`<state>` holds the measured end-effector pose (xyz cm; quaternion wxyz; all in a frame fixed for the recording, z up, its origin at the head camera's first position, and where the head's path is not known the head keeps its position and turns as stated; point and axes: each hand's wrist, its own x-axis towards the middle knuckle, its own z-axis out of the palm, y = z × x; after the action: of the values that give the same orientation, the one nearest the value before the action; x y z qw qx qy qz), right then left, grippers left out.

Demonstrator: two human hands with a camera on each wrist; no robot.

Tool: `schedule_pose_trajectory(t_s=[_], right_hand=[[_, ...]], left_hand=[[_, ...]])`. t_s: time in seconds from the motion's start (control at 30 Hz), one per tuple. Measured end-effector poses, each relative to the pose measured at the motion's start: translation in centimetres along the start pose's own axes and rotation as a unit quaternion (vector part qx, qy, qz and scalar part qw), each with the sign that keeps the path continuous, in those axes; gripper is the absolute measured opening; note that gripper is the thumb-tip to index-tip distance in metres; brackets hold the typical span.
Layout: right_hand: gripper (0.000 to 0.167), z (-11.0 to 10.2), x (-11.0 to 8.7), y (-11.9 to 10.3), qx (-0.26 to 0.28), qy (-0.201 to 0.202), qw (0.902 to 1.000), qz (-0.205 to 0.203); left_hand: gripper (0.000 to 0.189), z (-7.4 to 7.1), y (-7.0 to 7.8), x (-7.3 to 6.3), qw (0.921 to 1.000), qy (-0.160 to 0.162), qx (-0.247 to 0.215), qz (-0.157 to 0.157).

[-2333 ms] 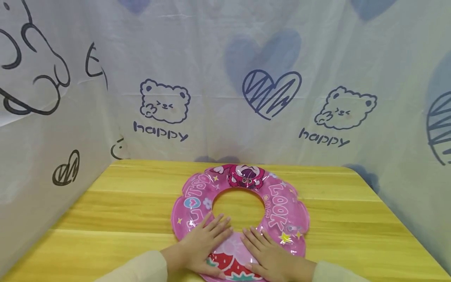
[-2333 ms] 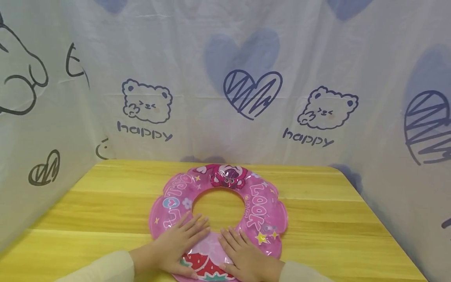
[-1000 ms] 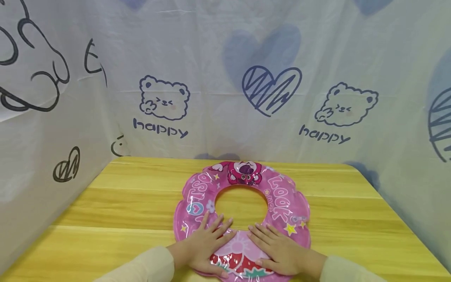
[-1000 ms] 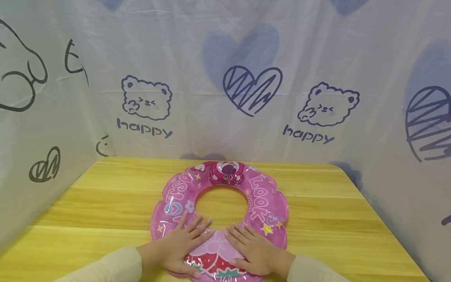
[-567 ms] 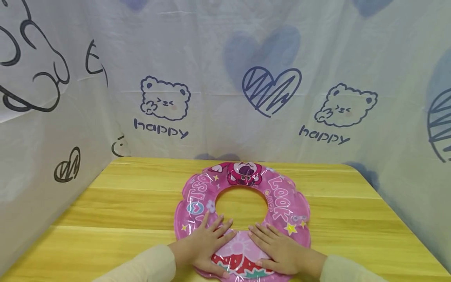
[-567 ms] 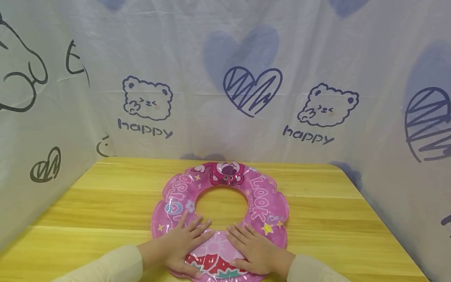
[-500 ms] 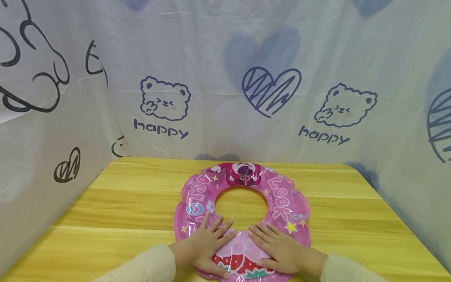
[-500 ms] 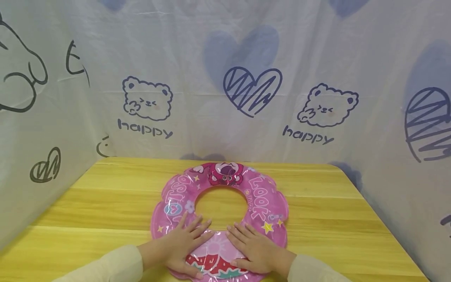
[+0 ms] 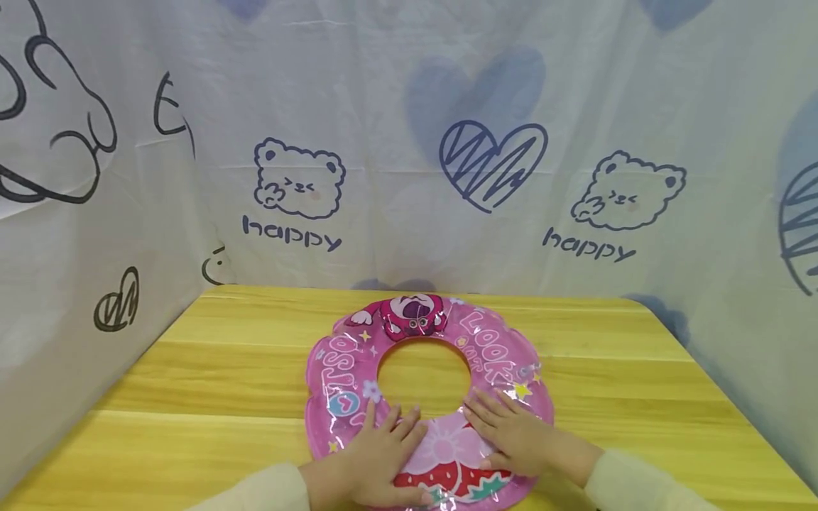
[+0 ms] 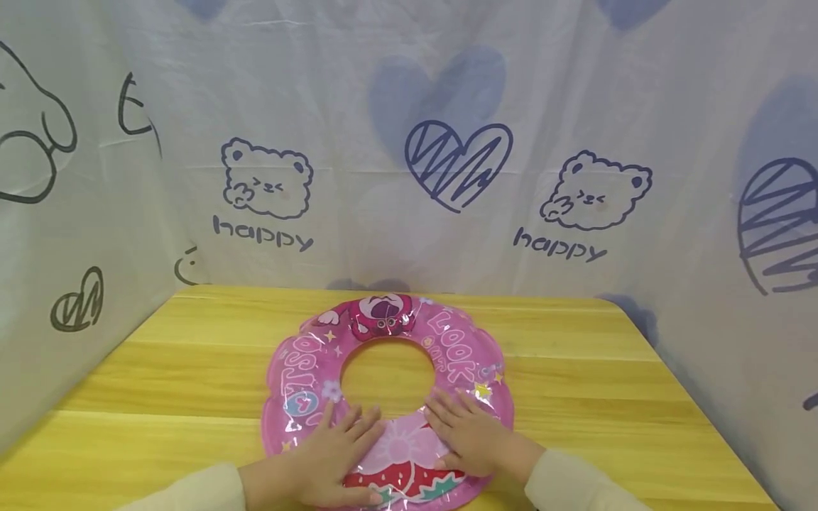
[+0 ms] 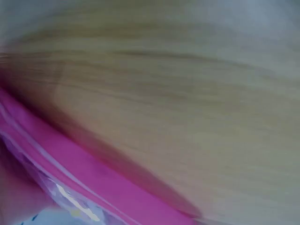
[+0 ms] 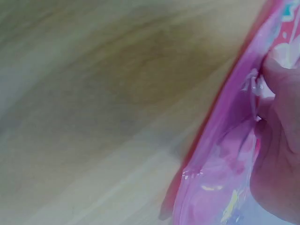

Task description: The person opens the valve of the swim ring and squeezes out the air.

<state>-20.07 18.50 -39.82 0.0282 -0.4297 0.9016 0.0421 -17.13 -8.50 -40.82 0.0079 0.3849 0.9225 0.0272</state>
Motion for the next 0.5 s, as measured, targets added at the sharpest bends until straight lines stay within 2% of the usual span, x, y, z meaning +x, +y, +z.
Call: schedule_pose_trajectory(t_s=[0.1,0.17,0.37,0.5], right_hand=[[0.074,-0.2,-0.1,0.4,0.029,-0.008,0.9996,0.003],[0.073,-0.4,-0.1,0.3,0.047,-0.008,0.9989,0.004],[0.071,-0.4,0.1,-1.4,0.129,-0.004,0.9912,0.029],[0.072,0.2,0.0,-3.4,0.168,0.033,0.9848,0.028]], left_hand=[[0.087,-0.5,0.5,0.0,0.9984,0.002,0.056,0.001],[0.086,-0.7,0.6,-0.1,0.9971,0.010,0.075,0.003],[0.088,-0.7,-0.4,-0.4,0.9972,0.038,0.063,0.004],[0.088,-0.7,-1.2,-0.9,0.9971,0.051,0.057,0.000]])
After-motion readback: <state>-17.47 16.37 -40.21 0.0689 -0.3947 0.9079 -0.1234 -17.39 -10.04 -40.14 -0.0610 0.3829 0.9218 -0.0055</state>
